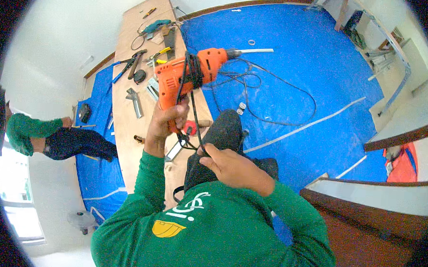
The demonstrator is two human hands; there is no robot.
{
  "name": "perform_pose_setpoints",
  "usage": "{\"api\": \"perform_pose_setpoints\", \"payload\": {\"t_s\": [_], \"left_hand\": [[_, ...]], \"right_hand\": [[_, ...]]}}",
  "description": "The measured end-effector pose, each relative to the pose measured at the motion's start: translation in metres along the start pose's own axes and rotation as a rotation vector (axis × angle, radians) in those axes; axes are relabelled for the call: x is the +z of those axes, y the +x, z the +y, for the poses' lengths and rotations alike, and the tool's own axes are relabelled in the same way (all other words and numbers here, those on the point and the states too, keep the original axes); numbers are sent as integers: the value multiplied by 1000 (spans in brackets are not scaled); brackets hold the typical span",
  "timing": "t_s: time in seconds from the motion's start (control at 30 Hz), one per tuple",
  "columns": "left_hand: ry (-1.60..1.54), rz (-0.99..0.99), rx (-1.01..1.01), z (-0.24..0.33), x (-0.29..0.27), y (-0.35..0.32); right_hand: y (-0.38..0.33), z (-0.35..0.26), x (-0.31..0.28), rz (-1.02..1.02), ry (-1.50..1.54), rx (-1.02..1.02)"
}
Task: The person uses a cordless drill to fasten metal brackets to a wooden board, then switches to a jigsaw to cut along the board's edge. Tools and fasteners are handled on a workbench while another person works nearby.
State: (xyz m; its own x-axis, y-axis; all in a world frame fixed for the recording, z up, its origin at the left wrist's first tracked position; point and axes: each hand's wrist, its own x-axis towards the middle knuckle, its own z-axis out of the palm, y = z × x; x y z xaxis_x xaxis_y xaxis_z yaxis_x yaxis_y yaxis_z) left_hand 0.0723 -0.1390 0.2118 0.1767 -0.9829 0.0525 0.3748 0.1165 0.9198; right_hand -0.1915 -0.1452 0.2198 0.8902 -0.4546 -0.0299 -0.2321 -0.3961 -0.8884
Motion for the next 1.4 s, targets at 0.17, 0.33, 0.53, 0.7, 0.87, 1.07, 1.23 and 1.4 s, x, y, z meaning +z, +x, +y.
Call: {"api": "perform_pose_setpoints", "payload": {"t_s": [0.17,0.33,0.53,0.7,0.87,1.07,1.23,1.4], "left_hand": [[176,-54,-110,2,-27,5],[147,-277,-252,10,-16,-24],[-101,-269,-227,1,10,-42],[-17,-35,-129,-5,7,-14],[177,1,-219,-14,-12,22],[496,-433,-390,-11,-11,17],[651,-806,-560,8,-8,7],[621,-818,-736,-25,-30,4]], "right_hand": [[-31,-66,-87,-99,-526,-18],[50,-24,-214,453,-704,-422],[113,100,-99,37,-394,-114],[38,94,34,157,61,77],[14,14,16,0,-515,131],[47,-51,-61,-45,-799,-250],[84,-71,-91,-144,-723,-458],[102,-26,-62,-37,-689,-491]]}}
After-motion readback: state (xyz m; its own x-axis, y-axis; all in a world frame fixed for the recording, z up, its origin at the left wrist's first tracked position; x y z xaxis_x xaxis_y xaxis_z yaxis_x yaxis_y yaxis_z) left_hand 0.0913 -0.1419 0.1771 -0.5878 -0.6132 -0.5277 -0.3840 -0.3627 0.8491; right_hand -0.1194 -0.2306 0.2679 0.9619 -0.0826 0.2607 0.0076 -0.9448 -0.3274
